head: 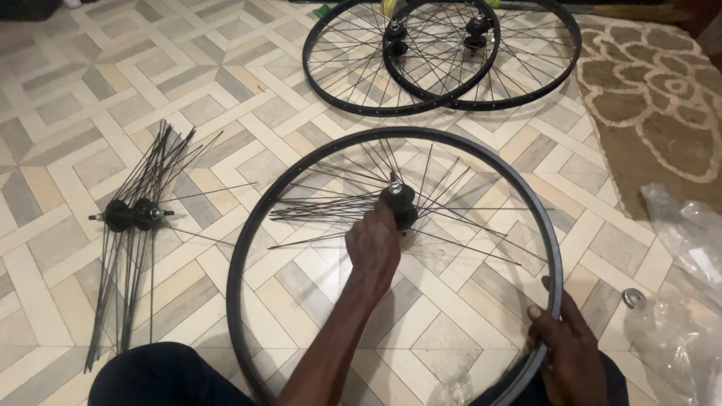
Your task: The person inserts bicycle spokes into the hub and threads them through the rim, then secures each spoke with a nipple. The person works methodically around the wheel, adding spokes one by one.
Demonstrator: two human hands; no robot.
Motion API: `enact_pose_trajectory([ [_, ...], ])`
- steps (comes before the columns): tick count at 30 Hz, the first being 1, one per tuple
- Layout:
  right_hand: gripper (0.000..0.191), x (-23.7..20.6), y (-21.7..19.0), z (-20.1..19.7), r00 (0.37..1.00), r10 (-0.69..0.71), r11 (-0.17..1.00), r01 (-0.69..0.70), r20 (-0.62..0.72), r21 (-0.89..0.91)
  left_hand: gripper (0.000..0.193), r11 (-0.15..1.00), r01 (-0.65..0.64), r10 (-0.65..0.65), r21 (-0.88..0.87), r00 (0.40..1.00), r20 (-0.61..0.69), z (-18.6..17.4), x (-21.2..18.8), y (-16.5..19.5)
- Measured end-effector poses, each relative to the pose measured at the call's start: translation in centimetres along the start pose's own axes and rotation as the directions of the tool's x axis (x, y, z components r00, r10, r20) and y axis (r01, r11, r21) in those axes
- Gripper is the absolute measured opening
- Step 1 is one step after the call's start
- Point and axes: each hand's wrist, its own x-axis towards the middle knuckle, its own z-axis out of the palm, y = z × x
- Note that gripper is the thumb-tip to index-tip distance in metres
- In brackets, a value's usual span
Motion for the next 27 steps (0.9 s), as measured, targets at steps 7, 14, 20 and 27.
enact_pose_trajectory([
  [7, 0.061, 2.9, -3.6, -0.1, 0.776, 0.617, 0.46, -0.492, 0.133, 0.739, 0.009, -0.436, 0.821, 0.011, -0.369, 0.415, 0.91, -0.3, -0.9, -0.8],
  [14, 0.063, 3.7, -5.0, -0.1, 0.787, 0.601, 0.459, -0.485, 0.142, 0.745, 0.015, -0.816, 0.563, 0.096, -0.131, 0.355, 0.93, 0.5, -2.1, 1.4],
  [20, 0.064, 3.2, -4.0, 0.2, 0.784, 0.606, 0.495, -0.505, 0.137, 0.707, 0.015, -0.934, 0.353, 0.223, 0.049, 0.473, 0.852, 1.9, -1.5, 1.2],
  [27, 0.067, 3.4, -3.9, 0.3, 0.794, 0.594, 0.509, -0.498, 0.132, 0.702, 0.007, -0.853, 0.471, 0.008, -0.226, 0.443, 0.896, 3.0, -1.6, 4.6],
])
